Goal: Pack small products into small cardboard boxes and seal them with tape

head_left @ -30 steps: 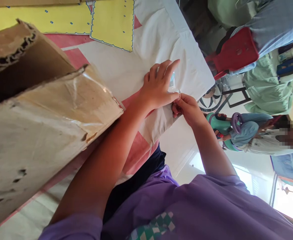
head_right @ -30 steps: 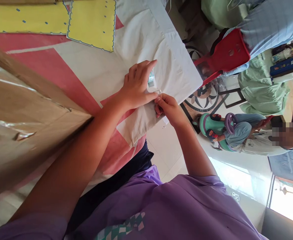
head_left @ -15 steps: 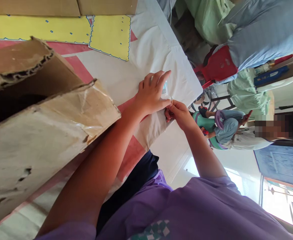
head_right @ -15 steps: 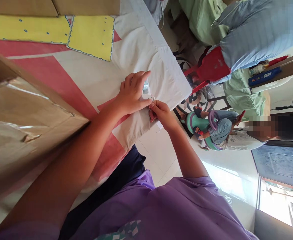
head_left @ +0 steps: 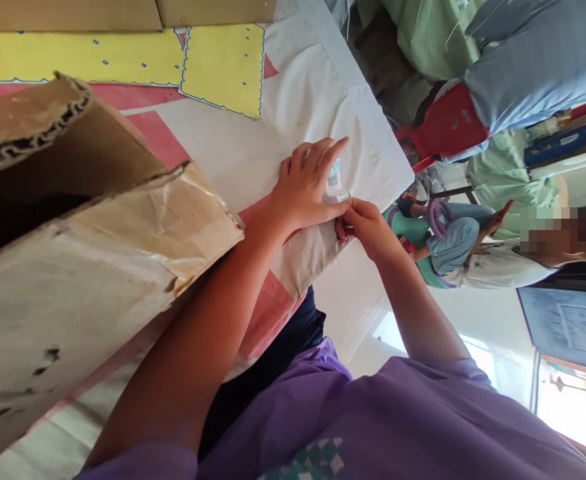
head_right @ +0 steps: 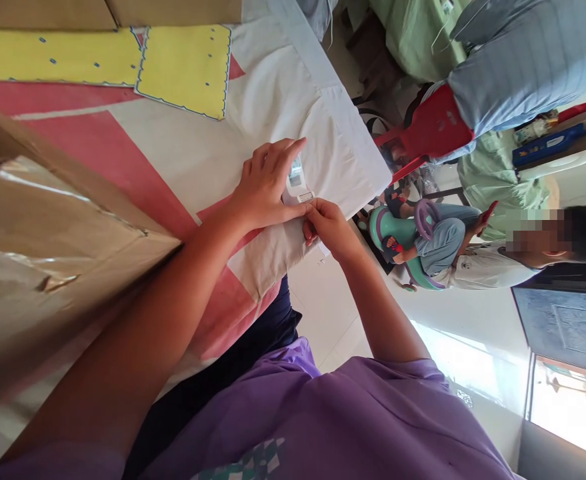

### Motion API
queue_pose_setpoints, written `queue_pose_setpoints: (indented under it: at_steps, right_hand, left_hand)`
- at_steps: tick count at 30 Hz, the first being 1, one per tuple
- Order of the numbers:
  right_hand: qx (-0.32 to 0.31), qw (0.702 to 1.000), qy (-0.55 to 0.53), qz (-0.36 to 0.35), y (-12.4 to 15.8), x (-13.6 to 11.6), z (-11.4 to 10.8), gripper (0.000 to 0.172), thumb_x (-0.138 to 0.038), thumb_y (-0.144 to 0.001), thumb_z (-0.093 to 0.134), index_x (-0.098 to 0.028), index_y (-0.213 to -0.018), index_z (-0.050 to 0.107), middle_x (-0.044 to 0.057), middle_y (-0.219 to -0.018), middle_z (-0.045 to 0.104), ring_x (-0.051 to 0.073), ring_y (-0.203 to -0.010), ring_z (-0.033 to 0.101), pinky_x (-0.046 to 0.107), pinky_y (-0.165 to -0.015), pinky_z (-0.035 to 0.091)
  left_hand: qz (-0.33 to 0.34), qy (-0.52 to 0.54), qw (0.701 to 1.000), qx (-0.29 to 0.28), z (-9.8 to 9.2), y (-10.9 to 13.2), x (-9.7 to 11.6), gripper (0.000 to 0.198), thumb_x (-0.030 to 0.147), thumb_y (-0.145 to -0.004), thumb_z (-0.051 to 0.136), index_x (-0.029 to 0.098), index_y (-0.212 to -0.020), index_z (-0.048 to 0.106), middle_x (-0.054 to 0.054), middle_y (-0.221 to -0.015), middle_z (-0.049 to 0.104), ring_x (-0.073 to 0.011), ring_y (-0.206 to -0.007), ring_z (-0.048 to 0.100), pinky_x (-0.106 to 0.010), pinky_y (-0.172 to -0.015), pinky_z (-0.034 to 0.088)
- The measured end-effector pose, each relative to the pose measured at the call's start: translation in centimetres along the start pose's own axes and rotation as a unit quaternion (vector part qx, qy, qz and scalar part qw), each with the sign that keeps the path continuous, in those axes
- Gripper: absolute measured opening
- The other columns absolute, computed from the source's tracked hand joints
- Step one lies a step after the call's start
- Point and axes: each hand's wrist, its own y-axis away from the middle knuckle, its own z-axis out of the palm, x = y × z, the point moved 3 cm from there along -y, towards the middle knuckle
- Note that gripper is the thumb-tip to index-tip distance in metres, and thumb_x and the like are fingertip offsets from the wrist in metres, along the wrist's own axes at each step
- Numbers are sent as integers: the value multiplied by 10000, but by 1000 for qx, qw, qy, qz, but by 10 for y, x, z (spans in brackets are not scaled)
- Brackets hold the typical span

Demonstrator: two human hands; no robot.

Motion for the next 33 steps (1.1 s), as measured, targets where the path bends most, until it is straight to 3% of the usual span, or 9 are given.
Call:
queue_pose_setpoints:
  at_steps: [5, 11, 14, 17, 20, 26, 31, 33]
  right_hand:
    - [32, 998, 43, -20, -2, 1, 1, 440, -582, -831, 772, -228, -711, 540, -35, -466, 555, 125, -423, 483, 258, -433, 383]
    - [-13, 1000, -12, -17, 2, 5, -2, 490, -665, -762, 784, -216, -775, 589, -27, -518, 587, 126, -456, 505, 261, -465, 369]
    - [40, 998, -29, -47, 9, 9, 0, 404, -576, -806, 763, -221, -747, 579, -32, -535, 574, 120, -479, 497, 263, -495, 384]
    - [93, 993, -25, -65, 17, 9, 5, 347, -478, -847, 705, -224, -676, 543, -34, -520, 540, 112, -487, 466, 258, -507, 393]
    - [72, 996, -39, -26, 20, 3, 6, 299, -405, -826, 683, -213, -641, 548, -14, -528, 572, 117, -506, 507, 255, -521, 432]
    - [56, 994, 24, 90, 16, -9, -4, 245, -247, -738, 736, -197, -570, 565, 25, -449, 581, 154, -451, 554, 274, -465, 462]
    - [101, 988, 47, 107, 35, -7, -16, 288, -232, -781, 679, -208, -546, 515, 21, -418, 537, 167, -420, 540, 289, -449, 436]
    - [118, 989, 48, 68, 52, -9, -21, 306, -276, -812, 666, -208, -558, 509, 17, -465, 552, 159, -471, 553, 284, -499, 448]
  left_hand:
    - [2, -1, 1000, 8, 0, 1, -2, 952, 438, -795, 784, 329, -1607, 299, -112, -1640, 366, -423, -1504, 291, -590, -1205, 292]
    - [3, -4, 999, 31, -4, 1, 4, 917, 467, -817, 745, 307, -1603, 300, -125, -1647, 346, -416, -1516, 277, -582, -1202, 299]
    - [28, -6, 998, 52, -14, 2, 17, 819, 495, -872, 661, 300, -1591, 318, -121, -1661, 314, -398, -1526, 269, -552, -1217, 284]
    - [77, -11, 996, 45, -20, 8, 31, 674, 478, -926, 570, 298, -1549, 386, -105, -1610, 394, -385, -1505, 314, -539, -1210, 296]
    - [98, -34, 994, 34, -19, 16, 35, 574, 436, -956, 526, 288, -1506, 457, -101, -1563, 458, -364, -1467, 369, -522, -1176, 341]
    - [31, -98, 995, 16, -9, 17, 20, 562, 533, -982, 531, 280, -1483, 505, -136, -1573, 460, -352, -1417, 418, -520, -1113, 395]
    - [27, -107, 994, 15, -7, 17, 19, 574, 547, -981, 549, 276, -1486, 504, -131, -1563, 474, -334, -1405, 437, -499, -1104, 411]
    - [23, -108, 993, 33, -11, 16, 22, 613, 540, -983, 550, 226, -1505, 480, -155, -1577, 454, -342, -1432, 410, -500, -1131, 385]
